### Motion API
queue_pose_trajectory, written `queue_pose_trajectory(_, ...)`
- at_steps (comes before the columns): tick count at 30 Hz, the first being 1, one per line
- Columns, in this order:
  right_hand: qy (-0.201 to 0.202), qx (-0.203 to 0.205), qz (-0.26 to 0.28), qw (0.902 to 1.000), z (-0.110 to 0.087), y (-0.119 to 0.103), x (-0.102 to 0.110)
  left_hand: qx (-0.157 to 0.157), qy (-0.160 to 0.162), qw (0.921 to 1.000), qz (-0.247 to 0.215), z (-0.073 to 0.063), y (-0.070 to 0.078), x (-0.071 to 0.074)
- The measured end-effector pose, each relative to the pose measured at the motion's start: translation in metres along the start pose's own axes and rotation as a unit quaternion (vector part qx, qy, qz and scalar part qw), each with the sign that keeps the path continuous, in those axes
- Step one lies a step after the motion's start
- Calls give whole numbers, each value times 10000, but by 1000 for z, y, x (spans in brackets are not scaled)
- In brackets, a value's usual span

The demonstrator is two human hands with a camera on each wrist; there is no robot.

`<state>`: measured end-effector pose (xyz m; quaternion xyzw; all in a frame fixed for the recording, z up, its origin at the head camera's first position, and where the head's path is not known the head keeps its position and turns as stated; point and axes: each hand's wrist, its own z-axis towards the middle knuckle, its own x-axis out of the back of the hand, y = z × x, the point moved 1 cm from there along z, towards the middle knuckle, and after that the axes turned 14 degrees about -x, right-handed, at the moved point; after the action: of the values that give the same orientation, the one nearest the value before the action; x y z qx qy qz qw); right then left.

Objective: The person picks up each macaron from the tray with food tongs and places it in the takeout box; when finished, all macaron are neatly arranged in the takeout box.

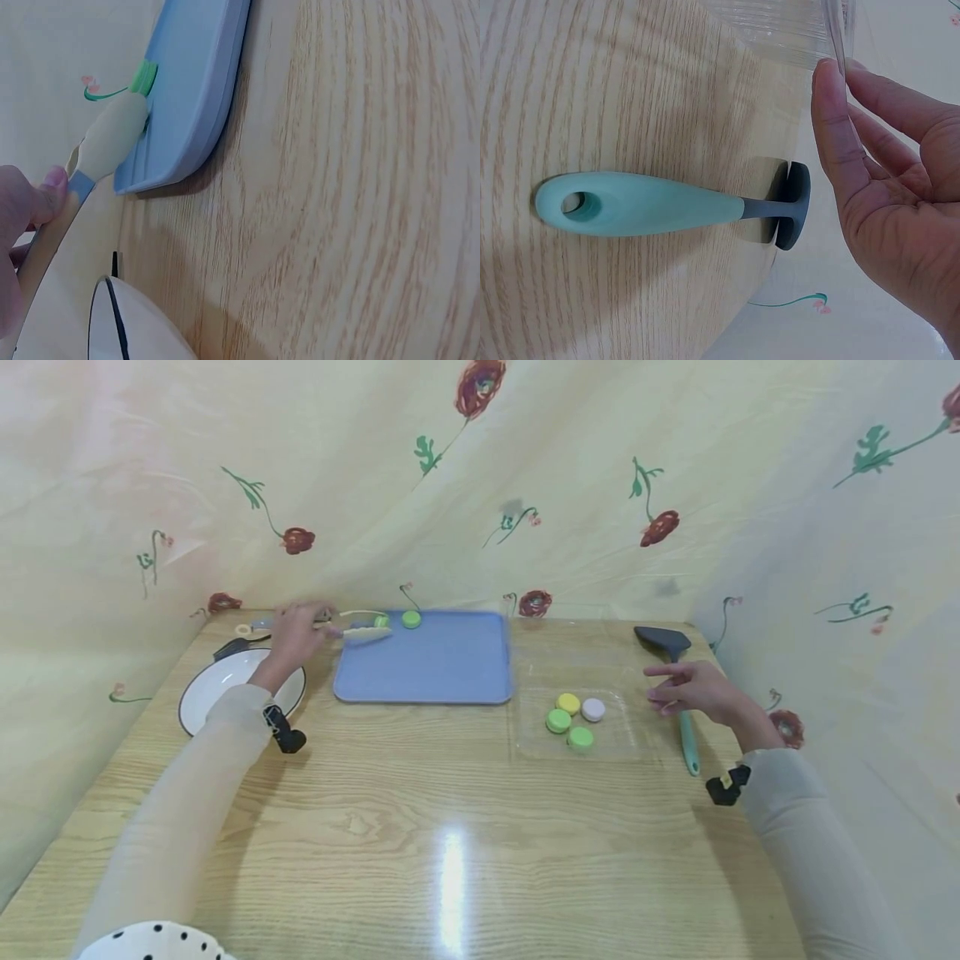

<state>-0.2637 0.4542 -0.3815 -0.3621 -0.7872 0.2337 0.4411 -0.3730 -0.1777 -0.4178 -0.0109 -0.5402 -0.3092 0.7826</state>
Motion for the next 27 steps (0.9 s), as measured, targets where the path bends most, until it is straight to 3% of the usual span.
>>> queue_pose_trajectory(10,-17,22,-91,10000,-1,0,-1,-113,165,9998,23,-5,3,1)
queue_pose_trajectory(27,47,-16,-220,9997,0,1,-3,-421,731,9964,125,-10,7,2)
